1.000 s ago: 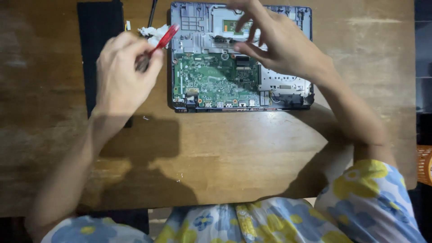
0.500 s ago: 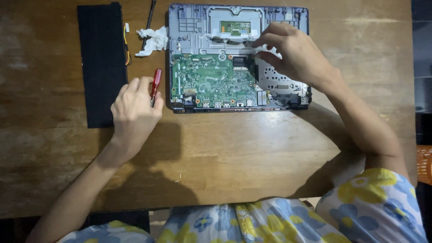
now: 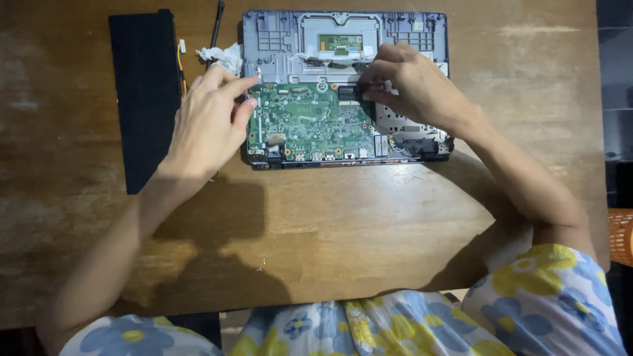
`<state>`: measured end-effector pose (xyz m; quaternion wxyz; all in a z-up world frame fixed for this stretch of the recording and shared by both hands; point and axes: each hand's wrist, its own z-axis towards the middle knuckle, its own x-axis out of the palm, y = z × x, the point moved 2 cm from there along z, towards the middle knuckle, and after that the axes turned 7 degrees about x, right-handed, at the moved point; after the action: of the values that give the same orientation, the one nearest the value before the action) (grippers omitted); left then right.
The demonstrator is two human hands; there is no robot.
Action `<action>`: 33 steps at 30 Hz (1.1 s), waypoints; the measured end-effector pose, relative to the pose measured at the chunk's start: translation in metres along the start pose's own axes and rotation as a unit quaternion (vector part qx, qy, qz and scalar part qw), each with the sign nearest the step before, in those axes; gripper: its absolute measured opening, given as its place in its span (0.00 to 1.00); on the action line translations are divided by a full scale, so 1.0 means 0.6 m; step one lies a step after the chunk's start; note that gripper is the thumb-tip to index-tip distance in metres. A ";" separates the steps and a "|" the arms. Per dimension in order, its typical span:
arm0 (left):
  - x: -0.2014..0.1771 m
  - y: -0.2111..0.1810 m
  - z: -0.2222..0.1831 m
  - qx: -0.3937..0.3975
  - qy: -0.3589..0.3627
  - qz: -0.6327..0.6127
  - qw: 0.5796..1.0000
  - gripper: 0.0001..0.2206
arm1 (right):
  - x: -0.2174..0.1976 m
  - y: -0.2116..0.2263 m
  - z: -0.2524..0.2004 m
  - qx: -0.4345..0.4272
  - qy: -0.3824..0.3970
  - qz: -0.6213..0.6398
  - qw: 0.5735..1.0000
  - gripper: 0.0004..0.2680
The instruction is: Disassembling a laptop by removing internal screws, the battery, and the motherboard using a screwdriver.
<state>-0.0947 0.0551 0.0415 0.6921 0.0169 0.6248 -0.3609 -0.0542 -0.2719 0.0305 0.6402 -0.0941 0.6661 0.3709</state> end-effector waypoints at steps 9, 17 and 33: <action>-0.001 0.004 0.013 -0.045 0.070 -0.031 0.996 0.20 | -0.009 -0.004 -0.012 0.062 0.124 -0.023 0.990 0.29; -0.035 -0.026 0.017 -0.122 0.166 -0.070 0.976 0.34 | -0.049 0.120 -0.076 0.108 0.110 -0.036 0.987 0.22; -0.023 -0.029 0.009 -0.133 0.239 -0.035 0.961 0.53 | -0.038 0.118 -0.107 0.137 0.087 0.026 0.986 0.16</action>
<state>-0.0988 0.0461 0.0621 0.5059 -0.0114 0.8145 -0.2838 -0.1432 -0.2695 0.0720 0.5769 -0.0196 0.7660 0.2829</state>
